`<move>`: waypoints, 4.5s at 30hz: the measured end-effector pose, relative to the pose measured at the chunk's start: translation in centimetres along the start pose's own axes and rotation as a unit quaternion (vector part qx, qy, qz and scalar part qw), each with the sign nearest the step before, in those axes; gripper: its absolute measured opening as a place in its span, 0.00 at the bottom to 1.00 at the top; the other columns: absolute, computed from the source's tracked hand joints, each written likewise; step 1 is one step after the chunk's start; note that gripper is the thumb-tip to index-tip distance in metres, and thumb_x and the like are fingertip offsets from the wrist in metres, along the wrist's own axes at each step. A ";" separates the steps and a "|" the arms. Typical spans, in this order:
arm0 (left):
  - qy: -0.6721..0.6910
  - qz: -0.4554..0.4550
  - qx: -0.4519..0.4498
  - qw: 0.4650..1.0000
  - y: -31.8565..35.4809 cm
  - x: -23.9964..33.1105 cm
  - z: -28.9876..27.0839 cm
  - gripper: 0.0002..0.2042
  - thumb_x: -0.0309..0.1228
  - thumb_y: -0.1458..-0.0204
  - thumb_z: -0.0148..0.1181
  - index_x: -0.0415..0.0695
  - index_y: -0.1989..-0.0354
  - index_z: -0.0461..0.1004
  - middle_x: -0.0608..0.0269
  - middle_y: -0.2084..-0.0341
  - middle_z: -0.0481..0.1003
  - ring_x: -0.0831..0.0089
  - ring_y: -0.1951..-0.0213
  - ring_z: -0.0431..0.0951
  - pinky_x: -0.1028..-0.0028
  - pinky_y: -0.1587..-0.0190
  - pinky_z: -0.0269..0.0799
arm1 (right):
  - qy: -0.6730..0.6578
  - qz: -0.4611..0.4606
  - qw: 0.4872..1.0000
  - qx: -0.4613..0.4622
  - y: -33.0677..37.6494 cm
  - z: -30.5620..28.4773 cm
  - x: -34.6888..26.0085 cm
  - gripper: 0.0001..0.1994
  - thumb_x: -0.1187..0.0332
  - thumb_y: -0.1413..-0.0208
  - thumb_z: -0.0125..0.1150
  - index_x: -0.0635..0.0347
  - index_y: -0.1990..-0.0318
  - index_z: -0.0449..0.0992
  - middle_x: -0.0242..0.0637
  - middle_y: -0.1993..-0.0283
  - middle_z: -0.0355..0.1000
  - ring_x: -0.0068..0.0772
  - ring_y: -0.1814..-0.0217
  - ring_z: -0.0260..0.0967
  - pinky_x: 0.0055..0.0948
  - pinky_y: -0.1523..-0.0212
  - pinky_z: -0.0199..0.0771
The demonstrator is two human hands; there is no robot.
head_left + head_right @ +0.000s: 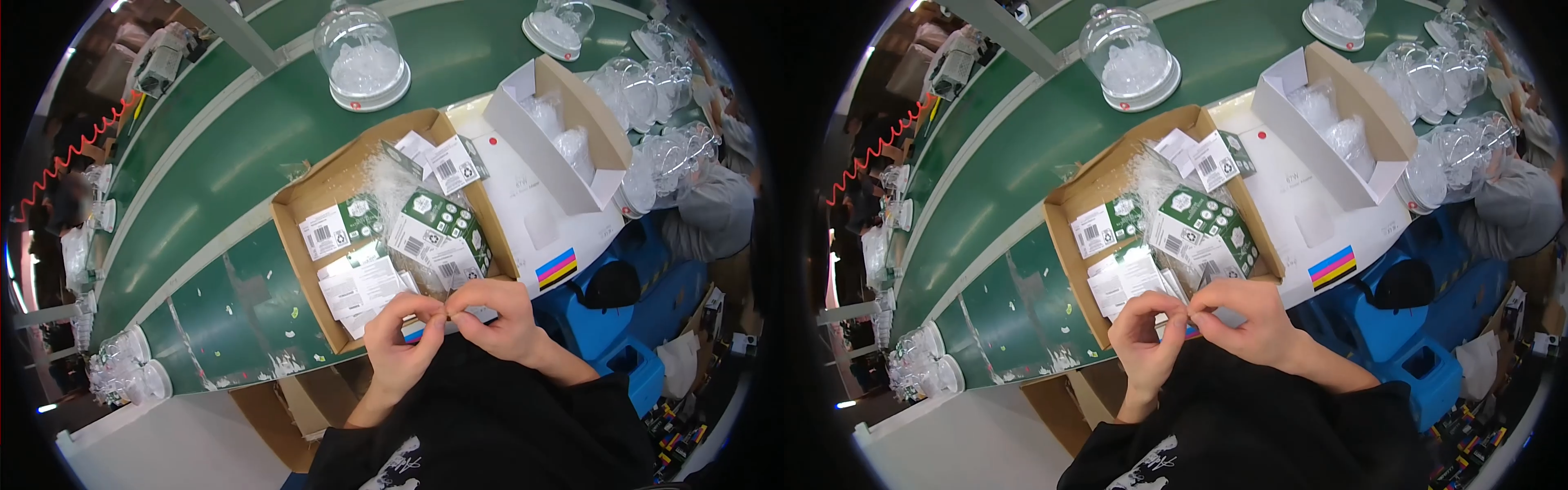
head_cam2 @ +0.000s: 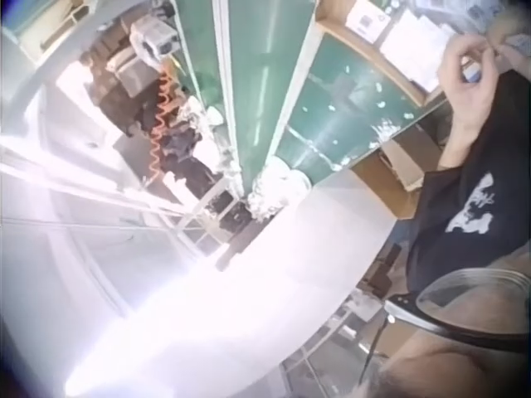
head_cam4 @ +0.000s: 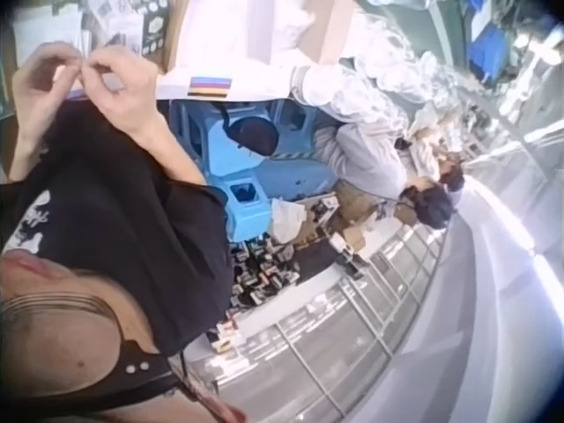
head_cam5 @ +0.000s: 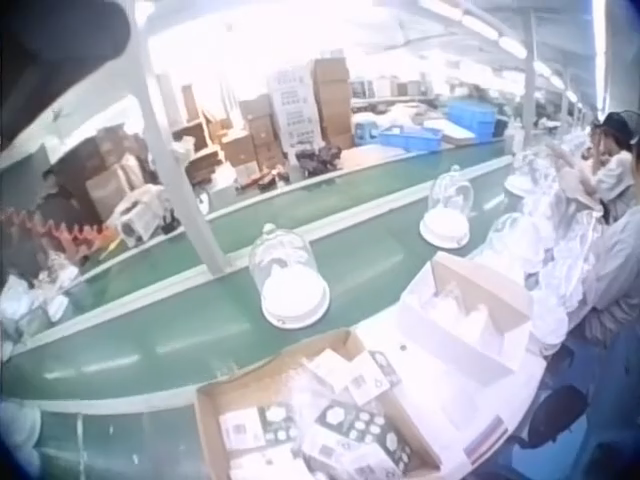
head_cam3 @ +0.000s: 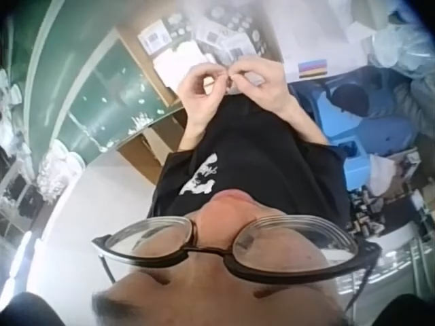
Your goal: Labeling small green boxes and organizing light components on a factory assembly line.
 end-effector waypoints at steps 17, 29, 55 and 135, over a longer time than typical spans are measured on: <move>-0.109 0.051 -0.030 0.992 -0.2 0.5 -0.8 0.11 0.14 0.56 0.60 0.35 0.63 0.74 0.60 0.72 0.76 0.76 0.69 0.74 0.78 0.63 0.69 | 0.096 -0.010 0.994 -0.060 -1.1 -0.6 -1.2 0.07 0.80 0.60 0.64 0.63 0.70 0.74 0.37 0.68 0.74 0.34 0.69 0.72 0.26 0.68 0.73; -0.075 0.086 -0.025 0.993 -0.5 0.6 -1.4 0.17 0.14 0.57 0.61 0.35 0.55 0.71 0.55 0.60 0.73 0.70 0.59 0.74 0.74 0.55 0.72 | -0.061 0.093 0.991 -0.078 -1.2 -0.6 -0.7 0.03 0.79 0.53 0.56 0.65 0.70 0.69 0.35 0.68 0.72 0.20 0.69 0.69 0.21 0.68 0.71; -0.292 0.285 -0.031 0.912 -15.6 5.2 -9.5 0.12 0.19 0.51 0.58 0.37 0.56 0.74 0.52 0.64 0.77 0.60 0.63 0.80 0.70 0.60 0.74 | 0.145 -0.125 0.973 -0.125 -22.2 0.5 -1.2 0.02 0.75 0.48 0.52 0.62 0.68 0.66 0.38 0.56 0.69 0.27 0.51 0.66 0.27 0.55 0.70; -0.509 0.320 0.071 0.796 -30.7 4.6 -15.0 0.10 0.21 0.56 0.58 0.39 0.64 0.71 0.54 0.70 0.71 0.55 0.67 0.75 0.63 0.66 0.69 | -0.015 0.029 0.975 -0.221 -40.3 5.8 8.1 0.14 0.66 0.51 0.54 0.65 0.61 0.79 0.35 0.63 0.74 0.26 0.56 0.66 0.29 0.51 0.66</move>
Point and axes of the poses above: each hand's wrist, its own y-axis away from the middle knuckle, its own z-axis out of the palm, x = y × z, the point moved 2 cm from there along -y, towards the middle knuckle
